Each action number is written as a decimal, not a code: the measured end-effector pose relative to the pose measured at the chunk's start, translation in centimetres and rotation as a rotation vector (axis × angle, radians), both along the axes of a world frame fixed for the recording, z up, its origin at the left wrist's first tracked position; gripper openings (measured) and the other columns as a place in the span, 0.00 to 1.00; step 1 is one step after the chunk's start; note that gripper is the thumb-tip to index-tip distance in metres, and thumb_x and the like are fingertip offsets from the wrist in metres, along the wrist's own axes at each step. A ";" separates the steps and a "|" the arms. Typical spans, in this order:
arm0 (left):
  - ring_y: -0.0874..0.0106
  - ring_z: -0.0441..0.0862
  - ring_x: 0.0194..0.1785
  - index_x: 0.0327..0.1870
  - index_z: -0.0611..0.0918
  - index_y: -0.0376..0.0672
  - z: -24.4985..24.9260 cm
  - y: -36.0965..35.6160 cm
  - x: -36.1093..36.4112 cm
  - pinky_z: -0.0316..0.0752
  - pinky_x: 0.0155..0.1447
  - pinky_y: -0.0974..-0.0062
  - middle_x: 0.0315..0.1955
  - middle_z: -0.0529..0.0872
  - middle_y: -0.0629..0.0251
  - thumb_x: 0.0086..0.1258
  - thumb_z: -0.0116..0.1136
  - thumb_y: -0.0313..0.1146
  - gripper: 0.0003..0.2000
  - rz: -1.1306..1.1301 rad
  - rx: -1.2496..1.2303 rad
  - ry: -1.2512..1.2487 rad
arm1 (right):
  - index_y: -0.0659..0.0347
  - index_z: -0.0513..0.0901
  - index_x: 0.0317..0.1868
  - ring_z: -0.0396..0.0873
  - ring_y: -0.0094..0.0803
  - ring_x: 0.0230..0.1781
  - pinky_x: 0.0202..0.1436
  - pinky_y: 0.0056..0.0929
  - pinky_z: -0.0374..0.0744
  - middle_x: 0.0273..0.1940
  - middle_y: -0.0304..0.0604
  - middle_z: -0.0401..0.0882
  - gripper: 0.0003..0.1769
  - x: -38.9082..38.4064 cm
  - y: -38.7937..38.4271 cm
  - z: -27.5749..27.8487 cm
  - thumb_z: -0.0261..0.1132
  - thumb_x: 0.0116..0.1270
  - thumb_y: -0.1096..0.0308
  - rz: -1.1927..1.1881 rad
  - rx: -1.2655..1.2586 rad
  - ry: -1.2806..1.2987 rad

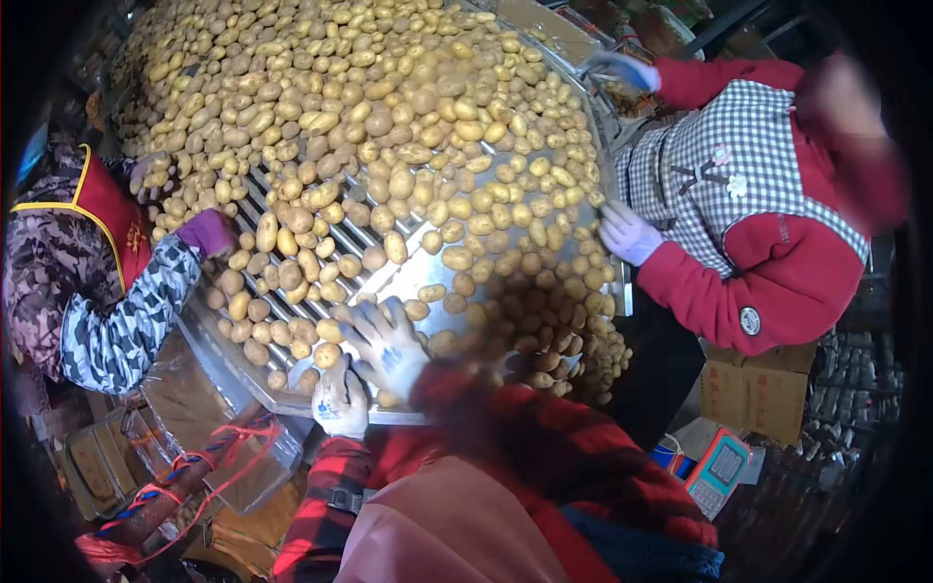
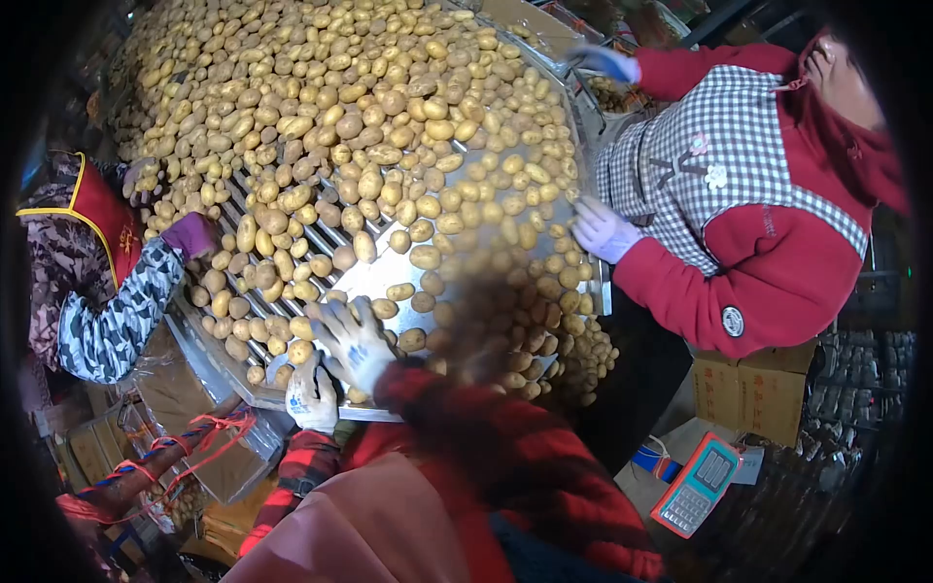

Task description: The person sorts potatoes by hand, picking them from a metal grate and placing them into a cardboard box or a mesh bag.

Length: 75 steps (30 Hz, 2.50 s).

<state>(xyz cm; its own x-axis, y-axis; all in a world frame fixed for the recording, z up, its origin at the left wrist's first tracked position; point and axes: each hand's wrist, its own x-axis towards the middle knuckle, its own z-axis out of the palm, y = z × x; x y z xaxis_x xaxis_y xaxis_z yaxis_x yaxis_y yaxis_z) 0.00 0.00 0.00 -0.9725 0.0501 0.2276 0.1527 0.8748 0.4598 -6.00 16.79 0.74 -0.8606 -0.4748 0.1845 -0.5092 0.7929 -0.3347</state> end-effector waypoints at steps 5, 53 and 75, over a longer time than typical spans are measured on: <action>0.54 0.86 0.52 0.55 0.85 0.41 1.5 5.6 1.0 0.78 0.59 0.57 0.47 0.89 0.52 0.73 0.55 0.33 0.14 0.031 0.132 -0.035 | 0.54 0.82 0.54 0.69 0.44 0.68 0.72 0.61 0.60 0.63 0.44 0.75 0.20 4.4 11.5 6.1 0.65 0.64 0.56 0.251 -0.163 -0.258; 0.53 0.83 0.51 0.49 0.87 0.46 0.5 5.9 3.3 0.77 0.55 0.57 0.47 0.88 0.58 0.65 0.60 0.29 0.12 0.028 0.291 -0.087 | 0.54 0.84 0.57 0.83 0.50 0.45 0.51 0.50 0.80 0.46 0.50 0.85 0.27 -7.2 13.4 2.1 0.73 0.52 0.70 -0.036 -0.259 -0.037; 0.66 0.79 0.61 0.73 0.68 0.38 8.4 2.7 4.9 0.75 0.59 0.76 0.63 0.79 0.61 0.78 0.53 0.35 0.25 0.101 1.380 -0.522 | 0.48 0.80 0.65 0.81 0.53 0.56 0.58 0.49 0.80 0.53 0.54 0.83 0.28 -15.4 -1.1 1.5 0.67 0.65 0.53 -0.007 -0.158 -0.190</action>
<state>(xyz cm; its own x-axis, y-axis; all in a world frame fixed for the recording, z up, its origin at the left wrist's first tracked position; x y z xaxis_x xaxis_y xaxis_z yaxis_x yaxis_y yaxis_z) 4.85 2.74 8.44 -0.9437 0.0183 -0.3303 -0.3210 -0.2929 0.9007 -21.42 15.71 2.20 -0.8900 -0.4469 0.0905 -0.4200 0.7263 -0.5441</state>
